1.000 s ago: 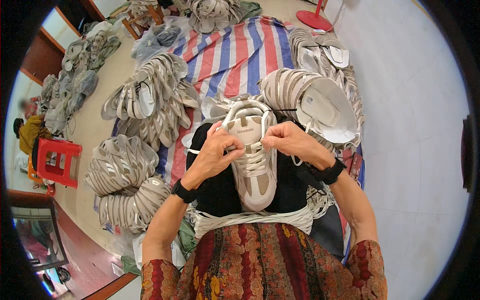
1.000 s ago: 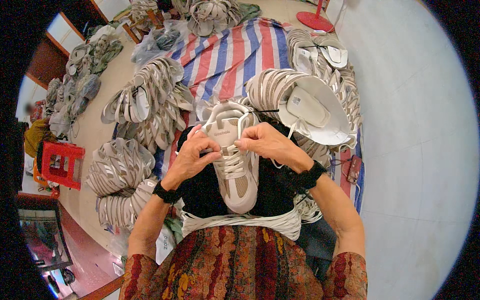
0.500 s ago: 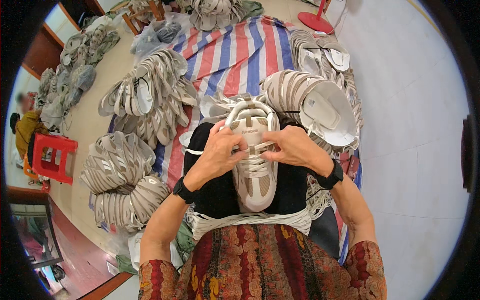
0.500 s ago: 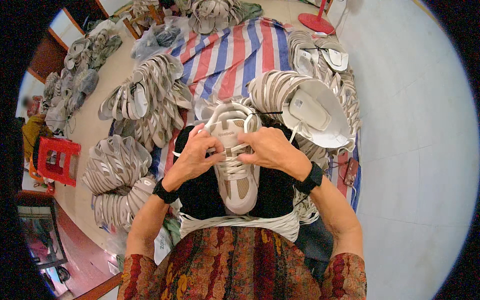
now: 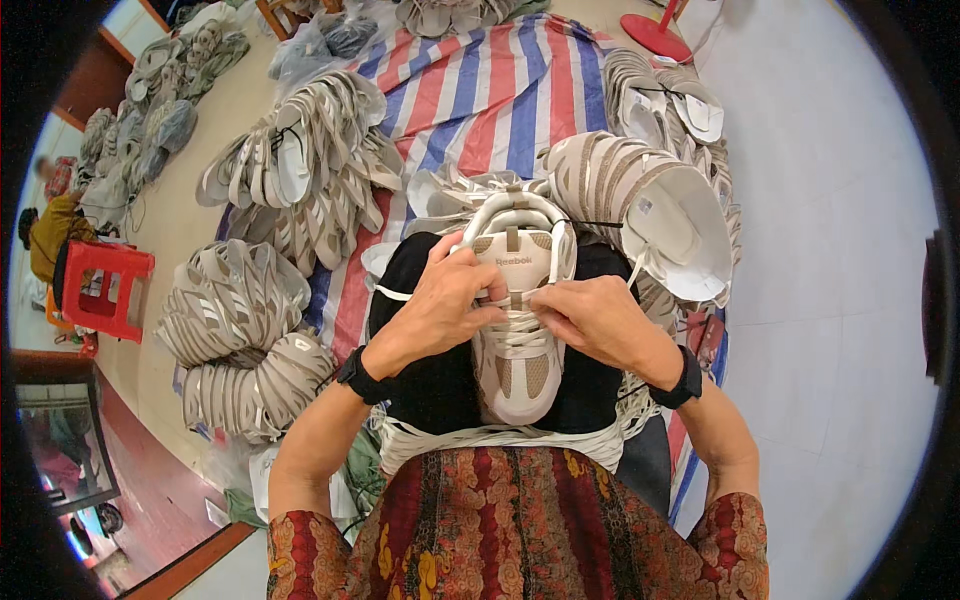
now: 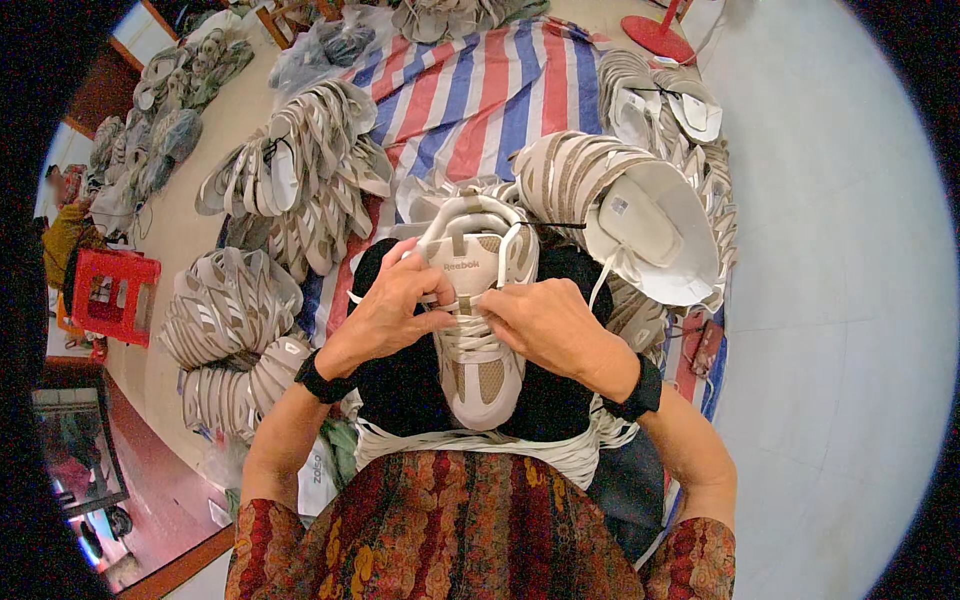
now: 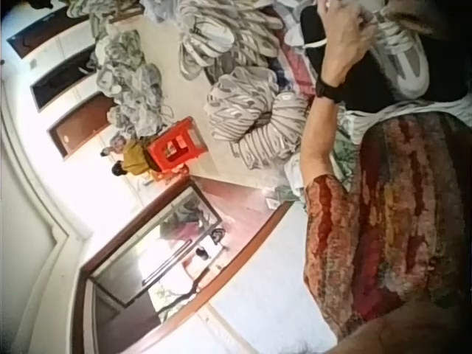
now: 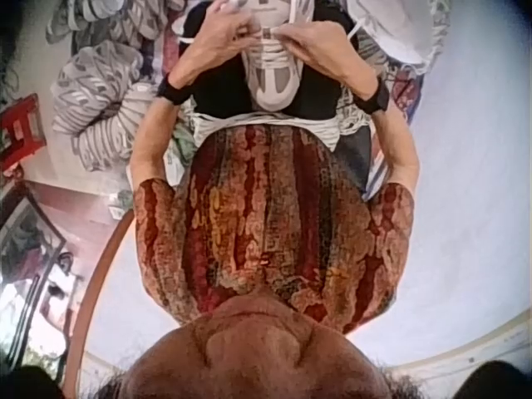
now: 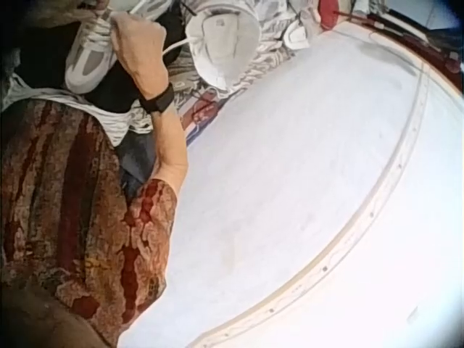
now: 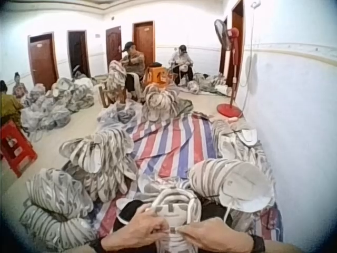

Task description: The recorder is lacing a white and tan athletic shoe while sitting on the floor surrounded by many shoe components.

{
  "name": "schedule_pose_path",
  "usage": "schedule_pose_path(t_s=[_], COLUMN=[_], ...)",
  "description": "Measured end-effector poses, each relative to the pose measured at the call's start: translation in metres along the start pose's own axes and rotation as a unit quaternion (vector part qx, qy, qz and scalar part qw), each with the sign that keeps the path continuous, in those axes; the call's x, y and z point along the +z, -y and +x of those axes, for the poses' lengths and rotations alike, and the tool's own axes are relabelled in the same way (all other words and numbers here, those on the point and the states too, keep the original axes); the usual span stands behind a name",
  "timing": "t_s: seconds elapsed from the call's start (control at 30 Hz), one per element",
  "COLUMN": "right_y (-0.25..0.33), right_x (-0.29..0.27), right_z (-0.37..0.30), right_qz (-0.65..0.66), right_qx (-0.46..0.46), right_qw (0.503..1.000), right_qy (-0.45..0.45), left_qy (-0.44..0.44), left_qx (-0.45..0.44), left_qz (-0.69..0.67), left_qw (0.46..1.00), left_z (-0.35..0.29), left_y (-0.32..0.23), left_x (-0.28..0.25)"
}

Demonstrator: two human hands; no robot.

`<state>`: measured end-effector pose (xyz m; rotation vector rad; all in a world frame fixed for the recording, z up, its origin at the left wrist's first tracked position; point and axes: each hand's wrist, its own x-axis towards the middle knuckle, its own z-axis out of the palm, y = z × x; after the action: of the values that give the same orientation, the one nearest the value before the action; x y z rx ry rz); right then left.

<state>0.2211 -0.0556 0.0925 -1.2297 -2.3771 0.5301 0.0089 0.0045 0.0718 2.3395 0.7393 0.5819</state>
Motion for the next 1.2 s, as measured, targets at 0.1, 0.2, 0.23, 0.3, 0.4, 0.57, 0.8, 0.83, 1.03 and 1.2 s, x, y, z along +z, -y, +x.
schedule_pose_path(t_s=[0.1, 0.2, 0.23, 0.3, 0.4, 0.57, 0.8, 0.83, 1.03, 1.2], right_y=[0.002, -0.007, -0.011, -0.011, -0.014, -0.014, -0.009, -0.008, -0.025, -0.032], right_x=[0.002, 0.001, -0.001, -0.005, -0.006, -0.005, 0.0, -0.002, -0.035, -0.058], right_z=[0.001, 0.005, 0.005, 0.007, 0.009, 0.009, 0.005, 0.003, -0.011, -0.021], right_qz=[-0.014, 0.038, 0.119, 0.233, 0.216, 0.223, 0.243, 0.242, 0.326, 0.28], right_qx=[0.066, 0.046, 0.04, 0.063, 0.067, 0.075, 0.143, 0.143, 0.235, 0.258], right_qw=[0.998, 0.997, 0.99, 0.966, 0.968, 0.965, 0.957, 0.958, 0.915, 0.925], right_qy=[0.02, 0.049, 0.067, 0.096, 0.109, 0.112, 0.063, 0.062, 0.026, 0.016], left_qy=[-0.005, -0.016, -0.018, -0.022, -0.023, -0.026, -0.079, -0.08, -0.113, -0.184], left_qx=[-0.008, -0.02, -0.017, -0.016, -0.032, -0.018, 0.021, 0.015, 0.015, 0.017], left_qz=[-0.009, -0.018, -0.017, -0.016, 0.016, 0.001, 0.052, 0.016, -0.074, -0.067], left_qw=[1.0, 1.0, 1.0, 1.0, 0.999, 0.999, 0.995, 0.997, 0.991, 0.981], left_z=[0.0, 0.0, 0.0, 0.0, 0.002, 0.0, -0.006, -0.008, -0.016, -0.031], left_y=[-0.001, -0.002, -0.002, -0.002, -0.002, -0.001, -0.002, 0.0, 0.002, -0.01], left_x=[0.001, 0.002, 0.003, 0.006, 0.01, 0.008, 0.016, 0.017, 0.012, 0.007])
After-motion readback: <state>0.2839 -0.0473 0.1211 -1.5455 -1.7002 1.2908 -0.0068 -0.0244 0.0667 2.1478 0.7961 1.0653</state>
